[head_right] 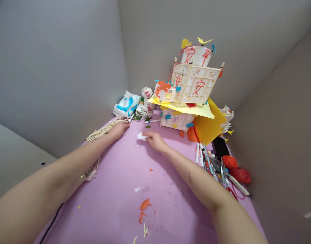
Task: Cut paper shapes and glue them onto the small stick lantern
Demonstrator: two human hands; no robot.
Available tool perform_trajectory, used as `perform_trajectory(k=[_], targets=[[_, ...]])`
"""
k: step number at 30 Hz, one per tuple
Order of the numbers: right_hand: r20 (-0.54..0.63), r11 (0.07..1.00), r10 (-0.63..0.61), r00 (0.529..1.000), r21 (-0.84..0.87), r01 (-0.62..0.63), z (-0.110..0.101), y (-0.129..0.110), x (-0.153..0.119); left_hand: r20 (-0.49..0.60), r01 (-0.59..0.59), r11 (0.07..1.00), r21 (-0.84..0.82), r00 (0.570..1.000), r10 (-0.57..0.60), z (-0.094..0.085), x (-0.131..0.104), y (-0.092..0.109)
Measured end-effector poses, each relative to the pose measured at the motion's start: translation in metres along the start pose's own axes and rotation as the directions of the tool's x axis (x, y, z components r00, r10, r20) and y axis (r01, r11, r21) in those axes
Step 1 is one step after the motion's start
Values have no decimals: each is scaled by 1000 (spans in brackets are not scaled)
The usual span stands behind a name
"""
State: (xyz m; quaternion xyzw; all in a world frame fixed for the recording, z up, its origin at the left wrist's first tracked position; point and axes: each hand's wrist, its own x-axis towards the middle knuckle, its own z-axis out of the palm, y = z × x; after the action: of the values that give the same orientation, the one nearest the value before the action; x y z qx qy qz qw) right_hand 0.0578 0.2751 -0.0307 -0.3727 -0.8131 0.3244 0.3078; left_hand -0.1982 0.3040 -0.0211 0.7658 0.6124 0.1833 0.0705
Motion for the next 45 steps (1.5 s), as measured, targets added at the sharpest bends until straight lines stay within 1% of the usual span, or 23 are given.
perform_trajectory(k=[2,4,7,10,13,14,16,18,19,21,23,24,27,30,33,34,35,37,38,39,41,42,45], targets=[[-179,987,112,978,-92,-129,-13,9,17,-19,-44,999,19,999,44,0,4,-2],[-253,968,174,952,-130,-212,-20,21,35,-54,-63,997,40,996,65,5,7,4],[-268,958,206,941,-144,-250,-15,33,55,-84,-92,995,49,992,96,14,7,27],[-253,954,209,945,-161,-254,-3,34,65,1,-219,976,15,976,219,21,-5,54],[-188,961,187,964,-168,-219,-1,27,63,141,-398,917,-34,906,398,24,-29,69],[-124,968,172,977,-161,-191,-4,25,60,176,-445,894,-46,878,446,23,-36,69],[112,986,139,984,-106,-127,-14,20,51,222,-491,870,-48,844,488,21,-47,61],[304,992,128,944,-37,-122,-24,17,45,236,-460,888,-5,862,448,17,-47,43],[311,989,148,939,-28,-146,-27,17,45,225,-415,909,36,890,398,14,-43,32],[130,975,221,966,-65,-215,-25,18,52,155,-284,949,133,952,264,8,-30,9],[-79,958,258,963,-112,-265,-12,21,68,102,-219,953,209,974,201,2,-16,-10],[-137,953,258,956,-126,-275,-3,22,77,92,-213,948,235,976,196,0,-11,-18],[-169,960,219,961,-138,-243,27,22,103,75,-211,942,259,977,198,-4,0,-34],[-126,978,140,982,-140,-157,49,13,104,41,-169,959,229,986,164,-4,3,-45],[72,997,-14,997,-74,19,50,-2,73,33,-145,966,216,989,141,-6,5,-54],[191,996,-87,978,-2,89,46,-7,58,41,-151,966,210,989,145,-8,5,-56],[316,987,-156,936,94,133,40,-12,44,42,-158,967,198,987,153,-9,4,-56],[471,961,-215,855,257,100,25,-18,22,19,-182,971,158,983,181,-12,3,-53],[469,955,-194,862,290,57,18,-18,16,-4,-196,971,136,980,199,-12,3,-50],[425,954,-141,894,299,8,12,-17,15,-26,-215,970,113,975,219,-12,2,-46],[259,953,20,966,288,-96,4,-10,24,-43,-250,966,69,967,253,-8,3,-36],[168,949,98,981,280,-143,3,-4,34,-28,-254,966,48,966,255,-5,5,-31],[-34,956,218,975,207,-207,10,10,69,16,-195,981,2,981,195,3,11,-23]])
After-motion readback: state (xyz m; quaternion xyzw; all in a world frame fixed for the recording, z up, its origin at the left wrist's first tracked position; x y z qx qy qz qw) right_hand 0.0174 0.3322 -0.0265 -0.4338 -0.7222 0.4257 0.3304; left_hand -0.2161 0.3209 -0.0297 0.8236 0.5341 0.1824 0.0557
